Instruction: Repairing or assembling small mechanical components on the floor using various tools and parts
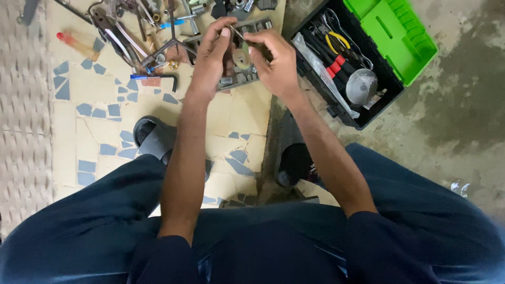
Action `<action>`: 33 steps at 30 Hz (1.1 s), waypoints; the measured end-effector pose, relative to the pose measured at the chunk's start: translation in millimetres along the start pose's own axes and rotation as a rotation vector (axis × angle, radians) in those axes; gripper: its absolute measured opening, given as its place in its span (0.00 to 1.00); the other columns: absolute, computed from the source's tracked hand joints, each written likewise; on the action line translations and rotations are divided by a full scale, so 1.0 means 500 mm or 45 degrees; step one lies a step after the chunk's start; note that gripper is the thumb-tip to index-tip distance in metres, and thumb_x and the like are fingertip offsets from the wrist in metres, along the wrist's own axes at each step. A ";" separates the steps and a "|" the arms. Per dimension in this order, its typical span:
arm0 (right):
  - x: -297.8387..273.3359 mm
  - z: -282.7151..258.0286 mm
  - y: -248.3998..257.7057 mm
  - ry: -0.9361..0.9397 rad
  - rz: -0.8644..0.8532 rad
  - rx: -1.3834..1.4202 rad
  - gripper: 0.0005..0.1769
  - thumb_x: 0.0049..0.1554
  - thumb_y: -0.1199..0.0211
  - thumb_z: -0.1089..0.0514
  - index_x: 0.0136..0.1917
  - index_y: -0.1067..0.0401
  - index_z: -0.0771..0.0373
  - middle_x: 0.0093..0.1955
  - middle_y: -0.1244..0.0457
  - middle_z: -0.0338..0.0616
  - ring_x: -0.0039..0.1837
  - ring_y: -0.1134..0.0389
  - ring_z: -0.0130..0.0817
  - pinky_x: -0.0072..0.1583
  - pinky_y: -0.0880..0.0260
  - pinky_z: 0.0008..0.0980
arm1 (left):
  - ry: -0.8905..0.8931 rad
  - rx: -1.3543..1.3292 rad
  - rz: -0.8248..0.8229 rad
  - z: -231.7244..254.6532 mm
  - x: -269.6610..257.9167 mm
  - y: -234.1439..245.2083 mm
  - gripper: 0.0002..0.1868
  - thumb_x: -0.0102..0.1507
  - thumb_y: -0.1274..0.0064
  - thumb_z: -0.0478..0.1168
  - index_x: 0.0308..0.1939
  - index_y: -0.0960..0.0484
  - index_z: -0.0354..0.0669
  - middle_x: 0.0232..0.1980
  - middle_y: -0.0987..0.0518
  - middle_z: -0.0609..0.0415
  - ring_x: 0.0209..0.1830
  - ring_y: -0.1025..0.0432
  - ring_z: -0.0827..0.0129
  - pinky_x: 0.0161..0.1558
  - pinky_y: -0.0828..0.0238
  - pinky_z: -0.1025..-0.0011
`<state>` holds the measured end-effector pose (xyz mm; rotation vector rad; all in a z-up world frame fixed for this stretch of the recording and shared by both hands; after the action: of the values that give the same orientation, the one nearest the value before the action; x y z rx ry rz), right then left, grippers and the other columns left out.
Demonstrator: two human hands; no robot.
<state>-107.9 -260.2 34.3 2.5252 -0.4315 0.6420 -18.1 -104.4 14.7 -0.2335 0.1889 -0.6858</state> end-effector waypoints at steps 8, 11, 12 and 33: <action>-0.034 0.018 -0.022 -0.094 0.016 0.015 0.09 0.69 0.43 0.67 0.63 0.30 0.64 0.58 0.34 0.49 0.51 0.33 0.38 0.50 0.32 0.35 | 0.101 -0.148 0.038 -0.023 -0.009 -0.042 0.24 0.72 0.57 0.60 0.68 0.29 0.59 0.49 0.33 0.54 0.47 0.43 0.62 0.50 0.40 0.57; -0.035 0.013 -0.027 -0.079 0.015 0.047 0.08 0.69 0.45 0.66 0.61 0.29 0.66 0.56 0.34 0.51 0.56 0.30 0.42 0.54 0.30 0.36 | 0.104 -0.115 0.154 -0.028 -0.005 -0.045 0.29 0.68 0.54 0.63 0.67 0.25 0.53 0.68 0.24 0.51 0.70 0.29 0.55 0.68 0.25 0.54; -0.035 0.013 -0.031 -0.092 0.021 0.060 0.08 0.70 0.45 0.65 0.61 0.29 0.65 0.55 0.34 0.49 0.54 0.30 0.41 0.52 0.33 0.35 | 0.141 -0.032 0.230 -0.023 -0.007 -0.045 0.29 0.66 0.54 0.64 0.63 0.21 0.54 0.64 0.20 0.54 0.64 0.24 0.60 0.61 0.22 0.58; -0.066 0.046 -0.085 -0.033 -0.040 -0.032 0.12 0.74 0.51 0.56 0.69 0.37 0.56 0.65 0.40 0.46 0.62 0.33 0.50 0.58 0.29 0.54 | -0.383 -0.005 0.483 -0.047 -0.014 -0.035 0.29 0.68 0.41 0.44 0.23 0.47 0.55 0.26 0.53 0.63 0.31 0.58 0.73 0.37 0.56 0.61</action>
<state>-109.8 -231.6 -16.7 2.5135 -0.4054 0.5891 -40.0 -116.5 -2.2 -0.2924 -0.0542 -0.2680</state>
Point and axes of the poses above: each hand's wrist, its own x-axis towards the middle knuckle, its own y-axis out of the back of the hand, z = x × y, the point moved 1 cm from there along x, towards the middle knuckle
